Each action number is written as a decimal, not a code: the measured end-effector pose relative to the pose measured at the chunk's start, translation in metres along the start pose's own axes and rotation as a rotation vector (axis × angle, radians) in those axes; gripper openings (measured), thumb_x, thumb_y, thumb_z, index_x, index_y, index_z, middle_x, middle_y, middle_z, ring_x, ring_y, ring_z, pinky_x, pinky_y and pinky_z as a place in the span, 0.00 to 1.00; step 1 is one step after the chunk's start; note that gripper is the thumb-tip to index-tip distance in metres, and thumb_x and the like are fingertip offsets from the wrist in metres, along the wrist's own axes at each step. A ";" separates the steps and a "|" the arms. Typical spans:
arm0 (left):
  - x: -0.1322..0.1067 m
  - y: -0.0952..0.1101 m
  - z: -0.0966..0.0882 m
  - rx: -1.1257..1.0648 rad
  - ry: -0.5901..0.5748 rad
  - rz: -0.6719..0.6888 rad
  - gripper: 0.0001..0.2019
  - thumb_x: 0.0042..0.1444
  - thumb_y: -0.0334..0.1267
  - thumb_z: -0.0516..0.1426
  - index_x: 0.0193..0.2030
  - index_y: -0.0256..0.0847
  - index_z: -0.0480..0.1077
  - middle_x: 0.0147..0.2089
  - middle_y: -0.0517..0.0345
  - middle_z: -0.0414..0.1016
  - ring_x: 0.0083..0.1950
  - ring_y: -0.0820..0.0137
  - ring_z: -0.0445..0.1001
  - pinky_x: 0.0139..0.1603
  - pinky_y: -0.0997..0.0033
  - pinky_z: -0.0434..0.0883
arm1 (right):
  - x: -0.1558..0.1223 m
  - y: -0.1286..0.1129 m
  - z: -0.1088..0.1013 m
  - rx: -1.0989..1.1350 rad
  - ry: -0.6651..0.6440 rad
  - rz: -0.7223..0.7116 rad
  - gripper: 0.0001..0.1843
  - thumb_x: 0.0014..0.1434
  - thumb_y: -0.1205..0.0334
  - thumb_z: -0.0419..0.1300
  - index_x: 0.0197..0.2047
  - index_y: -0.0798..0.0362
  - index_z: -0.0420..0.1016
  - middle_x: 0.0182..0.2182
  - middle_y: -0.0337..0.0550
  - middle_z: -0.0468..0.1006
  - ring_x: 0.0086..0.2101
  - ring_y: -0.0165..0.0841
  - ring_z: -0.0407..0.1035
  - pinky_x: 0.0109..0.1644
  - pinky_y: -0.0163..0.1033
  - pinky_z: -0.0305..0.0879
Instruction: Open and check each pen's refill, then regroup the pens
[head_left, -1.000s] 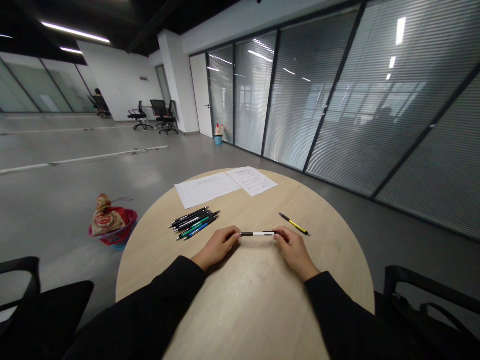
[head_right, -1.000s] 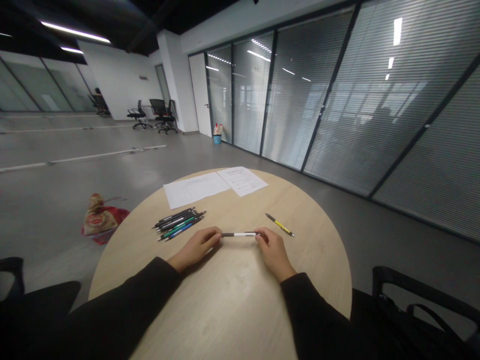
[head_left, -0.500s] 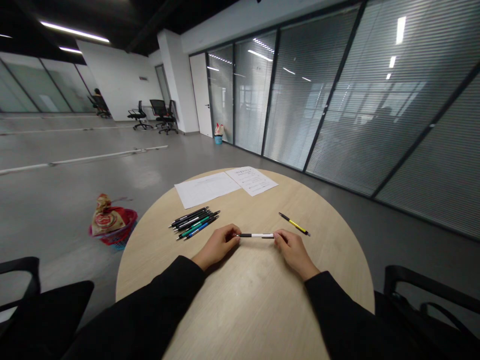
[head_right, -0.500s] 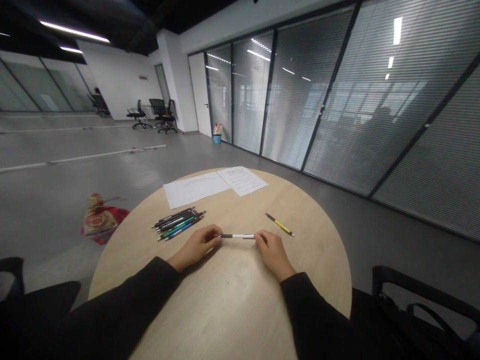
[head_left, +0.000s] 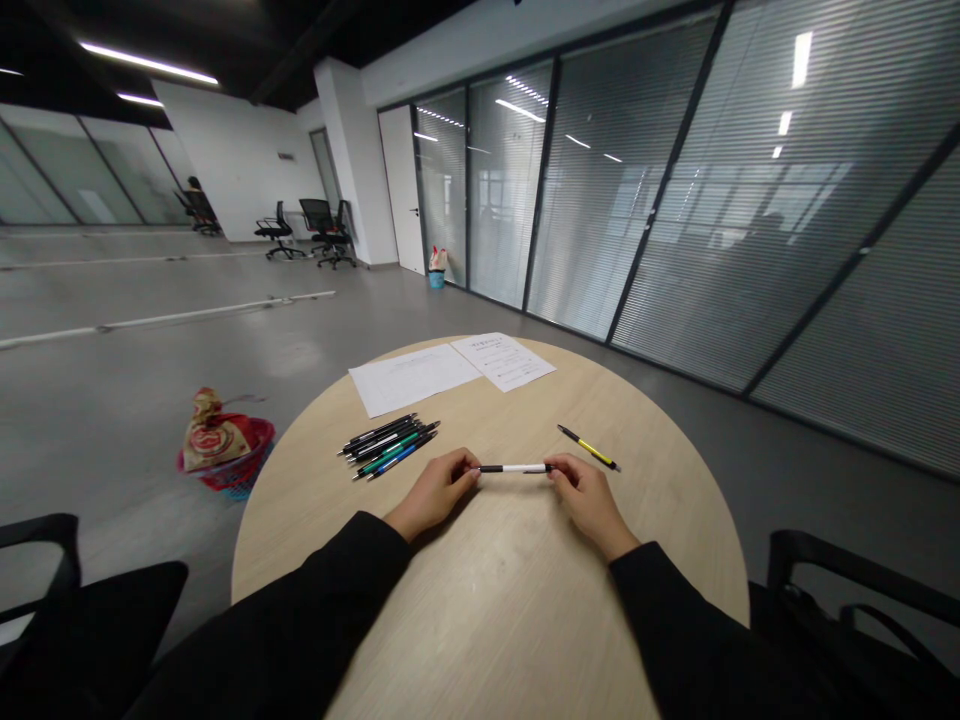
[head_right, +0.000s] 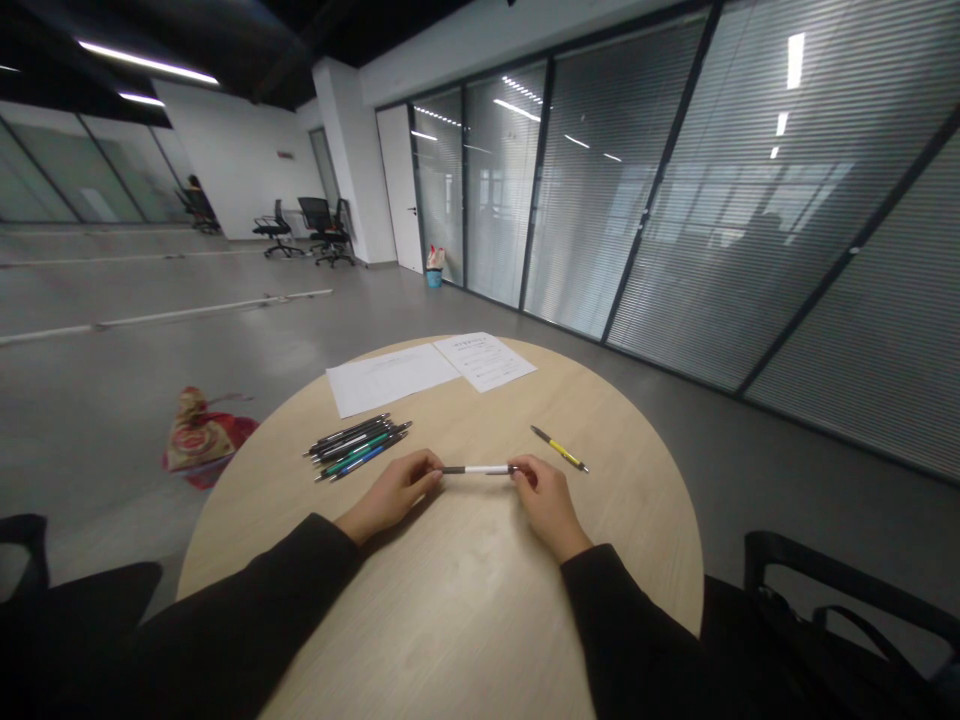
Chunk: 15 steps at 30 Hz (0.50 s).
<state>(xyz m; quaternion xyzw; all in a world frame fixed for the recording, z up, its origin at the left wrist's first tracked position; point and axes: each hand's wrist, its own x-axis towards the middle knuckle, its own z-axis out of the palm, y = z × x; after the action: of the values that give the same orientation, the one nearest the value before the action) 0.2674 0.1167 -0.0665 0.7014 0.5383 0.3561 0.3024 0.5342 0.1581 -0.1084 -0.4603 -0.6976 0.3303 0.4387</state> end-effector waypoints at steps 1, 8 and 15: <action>0.000 0.001 0.000 -0.003 -0.003 0.001 0.11 0.60 0.44 0.55 0.36 0.38 0.71 0.29 0.61 0.71 0.31 0.70 0.66 0.33 0.71 0.60 | 0.000 0.000 0.000 0.002 0.002 -0.003 0.13 0.59 0.58 0.57 0.42 0.53 0.80 0.34 0.44 0.80 0.33 0.36 0.71 0.37 0.38 0.65; 0.000 0.003 0.000 -0.012 -0.005 -0.010 0.12 0.61 0.45 0.54 0.34 0.39 0.70 0.28 0.61 0.71 0.30 0.70 0.66 0.33 0.71 0.61 | 0.000 0.000 0.000 0.009 0.003 0.010 0.13 0.59 0.57 0.57 0.41 0.53 0.79 0.32 0.44 0.80 0.31 0.36 0.70 0.34 0.37 0.64; 0.000 0.004 0.000 -0.032 0.002 0.012 0.11 0.60 0.44 0.55 0.40 0.38 0.72 0.31 0.59 0.73 0.33 0.69 0.68 0.36 0.71 0.64 | -0.001 -0.003 -0.001 0.008 -0.006 0.025 0.15 0.59 0.55 0.57 0.41 0.54 0.79 0.30 0.44 0.78 0.29 0.35 0.69 0.31 0.36 0.61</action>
<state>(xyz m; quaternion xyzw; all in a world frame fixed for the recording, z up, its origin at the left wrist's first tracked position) 0.2698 0.1158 -0.0636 0.6993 0.5288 0.3671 0.3108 0.5345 0.1565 -0.1055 -0.4662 -0.6918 0.3399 0.4342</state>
